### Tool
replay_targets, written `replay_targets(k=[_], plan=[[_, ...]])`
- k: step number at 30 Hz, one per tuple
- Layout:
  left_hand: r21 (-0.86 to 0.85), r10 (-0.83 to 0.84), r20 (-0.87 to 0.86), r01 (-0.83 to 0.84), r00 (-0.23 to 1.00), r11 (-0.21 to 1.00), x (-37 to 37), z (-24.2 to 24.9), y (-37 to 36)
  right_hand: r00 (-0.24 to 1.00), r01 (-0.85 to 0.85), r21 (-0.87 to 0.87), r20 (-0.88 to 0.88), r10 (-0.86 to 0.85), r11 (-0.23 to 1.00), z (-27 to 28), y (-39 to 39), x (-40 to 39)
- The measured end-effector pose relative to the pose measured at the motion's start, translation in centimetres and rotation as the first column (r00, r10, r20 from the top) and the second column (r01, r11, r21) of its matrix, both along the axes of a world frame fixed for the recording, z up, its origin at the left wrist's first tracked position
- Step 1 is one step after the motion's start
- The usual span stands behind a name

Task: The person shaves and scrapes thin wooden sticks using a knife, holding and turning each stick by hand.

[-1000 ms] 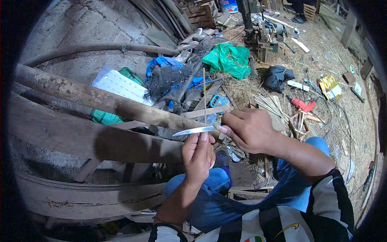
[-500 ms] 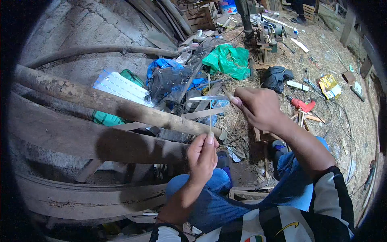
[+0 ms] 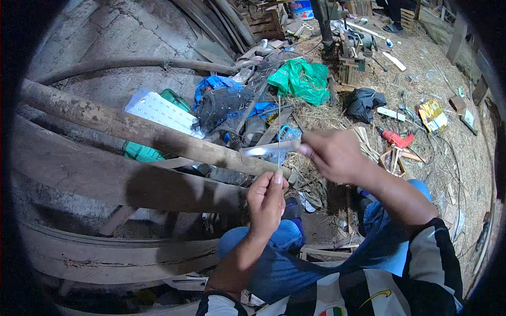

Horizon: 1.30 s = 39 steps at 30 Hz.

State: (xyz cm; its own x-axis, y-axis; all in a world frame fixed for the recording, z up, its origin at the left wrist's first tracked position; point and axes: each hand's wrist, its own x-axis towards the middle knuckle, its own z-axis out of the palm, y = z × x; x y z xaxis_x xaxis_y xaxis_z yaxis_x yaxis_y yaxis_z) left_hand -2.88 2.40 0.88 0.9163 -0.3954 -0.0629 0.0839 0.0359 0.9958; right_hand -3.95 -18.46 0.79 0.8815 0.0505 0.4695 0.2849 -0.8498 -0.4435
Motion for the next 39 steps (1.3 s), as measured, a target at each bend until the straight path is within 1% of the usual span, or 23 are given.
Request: replay_targets(k=[1,5,7,9,10,11,13,15,17,19,21,23,25,26,29,30,31,33,34,35,37,38,39], plan=[[0.032,0.010,0.030,-0.011,0.999,0.999,0.0,0.0,-0.1,0.997,-0.073,0.003,0.019,0.073,0.997,0.0,0.4,-0.3],[0.006,0.005,0.046,-0.005,0.999,1.000,0.0,0.2,-0.1,0.999,-0.040,-0.036,-0.034,0.039,0.999,-0.1,0.3,-0.1],[-0.018,-0.021,0.017,0.022,1.000,1.000,0.1,0.2,0.3,0.997,0.019,-0.042,-0.072,-0.022,0.999,0.4,-1.0,0.8],[-0.027,-0.029,-0.004,0.029,1.000,0.999,0.0,-0.3,0.5,0.973,0.112,-0.079,-0.196,-0.125,0.991,0.4,-1.9,1.3],[-0.036,-0.035,-0.025,0.034,0.999,0.999,0.0,-0.5,0.5,0.993,0.089,-0.020,-0.082,-0.090,0.996,0.1,-1.3,1.0],[-0.037,-0.034,-0.026,0.033,0.999,0.999,0.0,-0.4,0.3,0.993,0.088,-0.020,-0.083,-0.089,0.996,0.2,-0.5,0.5],[0.025,-0.025,0.009,0.025,1.000,0.999,-0.1,0.0,0.0,0.996,-0.075,0.013,-0.056,0.076,0.997,0.5,0.5,-0.4],[0.036,-0.028,0.012,0.027,1.000,0.999,-0.3,0.0,0.0,0.997,-0.064,0.045,-0.028,0.065,0.997,-0.4,-0.5,0.7],[0.041,-0.028,0.023,0.027,0.999,0.999,-0.5,-0.2,0.1,0.976,0.188,0.061,-0.124,-0.179,0.980,-1.1,-2.7,2.5],[0.030,-0.067,-0.025,0.068,0.997,0.997,-0.5,-0.7,0.1,0.986,0.163,0.097,-0.060,-0.158,0.982,-0.9,-2.3,1.8],[0.047,-0.063,0.009,0.063,0.998,0.997,-0.6,-0.6,-0.2,0.996,-0.021,0.039,-0.088,0.025,0.999,-0.7,-0.9,0.7],[0.070,-0.061,0.038,0.058,0.997,0.996,-0.9,-0.5,-0.2,0.989,0.000,0.047,-0.148,0.007,0.999,-0.9,-1.7,1.2],[0.052,-0.043,-0.041,0.045,0.998,0.998,-0.8,-0.6,-0.1,0.968,0.208,0.045,-0.153,-0.199,0.977,-2.1,-4.1,3.1],[0.050,-0.045,-0.036,0.047,0.998,0.998,-0.7,-0.7,-0.1,0.960,0.217,0.023,-0.185,-0.209,0.976,-2.6,-5.1,3.6],[0.011,-0.067,-0.095,0.069,0.993,0.998,-0.7,-1.2,0.1,0.984,0.147,0.083,-0.117,-0.137,0.986,-0.4,-3.7,1.9],[0.044,-0.067,-0.034,0.069,0.997,0.997,-0.7,-1.2,0.0,0.994,0.071,0.095,-0.084,-0.063,0.993,-0.9,-3.0,1.6],[0.078,-0.070,0.027,0.068,0.997,0.995,-0.7,-1.3,0.0,0.994,0.072,0.097,-0.087,-0.063,0.993,-0.9,-2.7,1.6],[0.088,-0.060,-0.005,0.060,0.998,0.994,-0.8,-1.4,-0.2,0.982,0.072,-0.048,-0.170,-0.079,0.996,-0.8,-2.4,1.5],[0.092,-0.046,-0.031,0.048,0.998,0.995,-0.8,-1.4,-0.2,0.968,0.184,0.024,-0.180,-0.177,0.983,-1.6,-3.1,2.3],[0.090,-0.047,-0.030,0.050,0.998,0.995,-0.8,-1.5,-0.2,0.967,0.186,0.023,-0.179,-0.179,0.982,-1.6,-3.9,2.8],[0.098,-0.053,-0.081,0.061,0.995,0.993,-0.6,-1.8,-0.1,0.957,0.226,0.302,-0.244,-0.154,0.926,-1.6,-5.0,3.5],[0.093,-0.055,-0.083,0.063,0.995,0.994,-0.5,-2.2,-0.2,0.986,0.114,0.549,-0.162,-0.029,0.828,-2.0,-4.6,3.5],[0.144,-0.089,0.033,0.084,0.995,0.986,-0.6,-2.6,-0.4,0.994,0.037,0.678,-0.102,0.045,0.734,-1.9,-3.5,3.2]])
